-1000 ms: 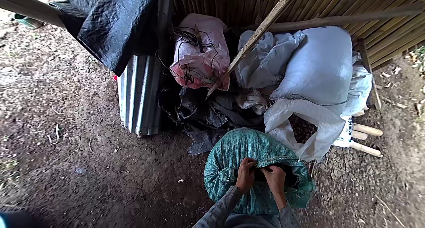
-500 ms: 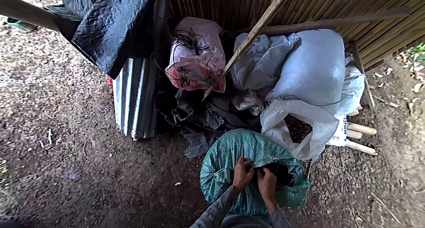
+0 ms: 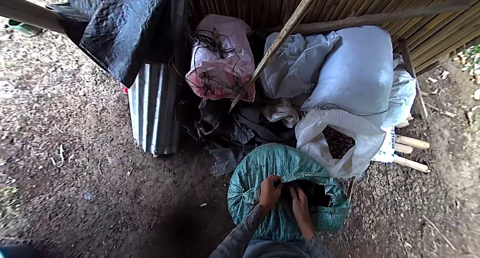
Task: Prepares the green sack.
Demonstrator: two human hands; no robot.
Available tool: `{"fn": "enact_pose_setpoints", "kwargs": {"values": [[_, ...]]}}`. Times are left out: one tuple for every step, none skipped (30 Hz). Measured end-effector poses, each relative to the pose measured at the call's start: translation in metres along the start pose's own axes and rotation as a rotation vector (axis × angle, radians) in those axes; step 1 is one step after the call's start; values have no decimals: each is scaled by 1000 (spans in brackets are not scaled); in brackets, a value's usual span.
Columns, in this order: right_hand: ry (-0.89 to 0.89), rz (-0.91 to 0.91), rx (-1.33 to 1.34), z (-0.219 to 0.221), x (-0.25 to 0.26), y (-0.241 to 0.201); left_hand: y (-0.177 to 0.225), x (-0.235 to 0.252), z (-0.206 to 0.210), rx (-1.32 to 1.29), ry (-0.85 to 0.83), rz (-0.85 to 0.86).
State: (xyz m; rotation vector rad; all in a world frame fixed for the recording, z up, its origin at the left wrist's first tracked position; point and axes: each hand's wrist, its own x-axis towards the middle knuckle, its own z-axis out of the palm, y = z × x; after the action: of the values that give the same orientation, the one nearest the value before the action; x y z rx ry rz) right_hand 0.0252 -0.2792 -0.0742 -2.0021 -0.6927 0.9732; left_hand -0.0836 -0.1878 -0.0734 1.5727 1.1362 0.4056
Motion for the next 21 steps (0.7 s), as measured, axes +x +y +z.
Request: {"fn": "enact_pose_setpoints", "kwargs": {"values": [[-2,8,76,-1,0,3,-1,2,0,-8,3,-24],[2,18,124,-3,0,6,-1,3,0,-14,-19,-47],[4,23,155,-6,0,7,0,4,0,-20,-48,-56],[6,21,177,-8,2,7,0,6,0,-21,-77,-56],[3,14,181,-9,3,6,0,7,0,-17,-105,-51],[-1,-5,148,-9,6,5,-1,8,-1,-11,-133,-47],[10,-35,103,-7,8,4,-1,9,-2,-1,-156,-42],[31,-62,75,-5,10,4,0,10,-3,13,-174,-46],[54,-78,59,-4,12,3,1,11,-5,30,-194,-59],[62,-82,48,-4,14,3,3,13,-7,45,-210,-71],[58,-78,32,-5,16,3,5,14,-10,57,-219,-84],[53,-72,10,-6,16,2,8,15,-12,64,-214,-103],[58,-71,-13,-6,16,0,9,14,-13,65,-198,-120],[71,-71,-16,-5,14,-1,9,14,-13,51,-176,-131],[86,-67,7,-3,12,0,8,14,-13,27,-154,-131],[94,-53,60,-1,10,1,6,13,-12,0,-136,-119],[97,-28,144,0,7,1,4,13,-12,-15,-122,-101],[109,5,249,0,5,0,3,12,-12,-22,-111,-89],[120,48,371,-3,2,-4,3,11,-11,-28,-97,-86],[118,100,506,-8,0,-8,4,10,-11,-39,-90,-91],[84,155,628,-16,-1,-11,4,9,-11,-57,-90,-91]]}}
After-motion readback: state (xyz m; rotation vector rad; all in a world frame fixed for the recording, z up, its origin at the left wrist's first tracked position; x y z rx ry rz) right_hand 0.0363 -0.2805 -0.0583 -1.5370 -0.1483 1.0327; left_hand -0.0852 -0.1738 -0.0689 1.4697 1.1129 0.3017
